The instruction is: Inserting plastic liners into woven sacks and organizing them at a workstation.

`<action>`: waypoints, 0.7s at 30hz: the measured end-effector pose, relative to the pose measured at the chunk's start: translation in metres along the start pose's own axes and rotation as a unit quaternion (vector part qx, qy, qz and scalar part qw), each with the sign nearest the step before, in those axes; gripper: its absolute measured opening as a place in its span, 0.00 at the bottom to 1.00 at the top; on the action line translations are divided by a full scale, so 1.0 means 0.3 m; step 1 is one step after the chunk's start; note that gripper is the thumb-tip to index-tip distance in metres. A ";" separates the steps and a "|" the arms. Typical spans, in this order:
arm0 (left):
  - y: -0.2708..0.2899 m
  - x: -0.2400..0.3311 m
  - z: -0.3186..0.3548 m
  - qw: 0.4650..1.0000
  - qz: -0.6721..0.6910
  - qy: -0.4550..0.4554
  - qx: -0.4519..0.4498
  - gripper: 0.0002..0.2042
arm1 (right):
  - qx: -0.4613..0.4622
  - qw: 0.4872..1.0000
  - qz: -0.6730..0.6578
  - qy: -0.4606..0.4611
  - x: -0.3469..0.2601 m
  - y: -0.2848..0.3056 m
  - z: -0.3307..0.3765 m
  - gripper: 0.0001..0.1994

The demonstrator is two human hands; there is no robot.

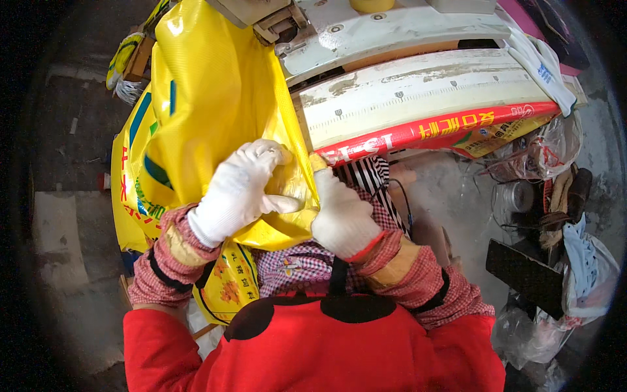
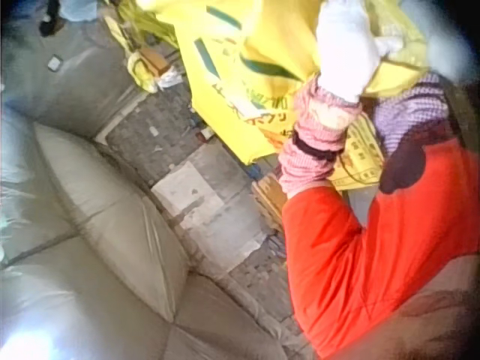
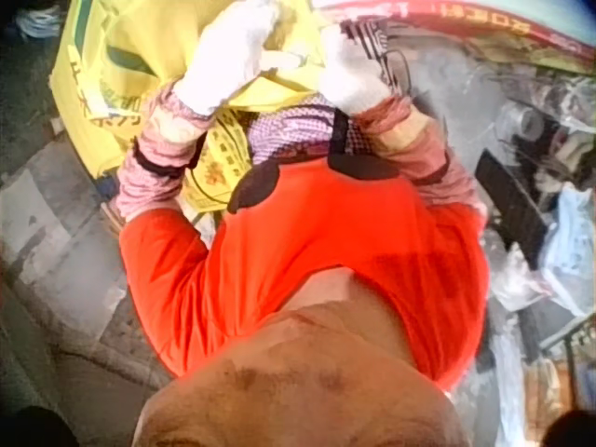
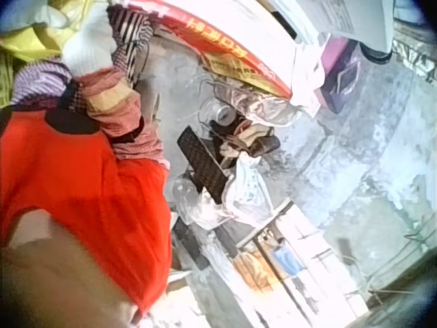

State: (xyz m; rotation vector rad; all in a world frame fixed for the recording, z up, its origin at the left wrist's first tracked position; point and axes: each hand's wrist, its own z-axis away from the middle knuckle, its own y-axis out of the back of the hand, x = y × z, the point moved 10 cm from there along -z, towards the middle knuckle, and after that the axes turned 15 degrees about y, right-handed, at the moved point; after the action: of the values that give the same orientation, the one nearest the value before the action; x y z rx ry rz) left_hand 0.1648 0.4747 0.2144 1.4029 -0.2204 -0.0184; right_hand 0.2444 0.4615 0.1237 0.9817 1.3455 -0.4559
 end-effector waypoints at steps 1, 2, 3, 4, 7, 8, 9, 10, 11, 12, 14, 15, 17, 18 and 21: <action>-0.033 -0.019 0.002 1.000 0.003 0.001 -0.001 0.29 | 0.008 1.000 -0.030 0.006 0.002 0.001 0.008 0.33; -0.035 -0.031 -0.001 0.999 0.024 -0.002 0.026 0.29 | 0.034 0.999 -0.024 0.027 -0.023 0.021 0.006 0.32; -0.030 -0.039 -0.003 0.998 0.046 -0.005 0.053 0.29 | 0.035 0.999 -0.022 0.025 -0.013 0.009 0.006 0.32; -0.034 -0.054 -0.012 0.995 0.084 0.009 0.056 0.26 | 0.042 0.998 -0.012 0.036 -0.003 -0.003 0.004 0.31; -0.047 -0.068 -0.048 0.988 0.142 0.011 0.055 0.19 | 0.032 0.999 0.006 0.034 -0.002 -0.001 -0.005 0.30; -0.044 -0.082 -0.057 0.986 0.149 0.028 0.069 0.12 | 0.007 0.999 0.030 0.010 0.010 -0.012 -0.002 0.30; -0.049 -0.089 -0.067 0.986 0.148 0.029 0.072 0.12 | -0.017 0.998 0.054 -0.015 0.021 -0.025 0.003 0.30; -0.043 -0.101 -0.074 0.986 0.129 0.037 0.098 0.10 | -0.017 0.998 0.055 -0.012 0.014 -0.029 0.002 0.30; -0.034 -0.103 -0.085 0.985 0.111 0.045 0.122 0.08 | -0.004 0.998 0.065 0.003 0.002 -0.020 -0.003 0.31; -0.019 -0.080 -0.088 0.986 0.065 0.037 0.149 0.07 | 0.009 0.997 0.075 0.018 -0.010 -0.010 -0.007 0.31; -0.027 -0.063 -0.082 0.985 0.048 0.055 0.157 0.07 | 0.013 0.999 0.045 0.019 -0.016 0.002 -0.008 0.28; -0.029 -0.061 -0.075 0.983 0.030 0.072 0.165 0.07 | 0.017 1.000 0.014 0.019 -0.018 0.008 -0.008 0.25; -0.038 -0.049 -0.062 0.983 0.027 0.084 0.163 0.06 | 0.062 0.974 -0.218 0.011 0.014 -0.006 -0.033 0.20; -0.040 -0.043 -0.054 0.982 0.046 0.090 0.159 0.06 | 0.104 0.893 -0.438 0.001 0.020 -0.014 -0.054 0.16; -0.053 -0.014 -0.044 0.986 0.045 0.095 0.132 0.05 | 0.124 0.827 -0.545 -0.062 0.077 -0.026 -0.068 0.11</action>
State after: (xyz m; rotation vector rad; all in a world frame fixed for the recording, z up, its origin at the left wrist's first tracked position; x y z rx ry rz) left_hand 0.1647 0.4855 0.1963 1.6470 -0.1298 0.2253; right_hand 0.2315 0.4794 0.1008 0.2600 1.6610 -1.5613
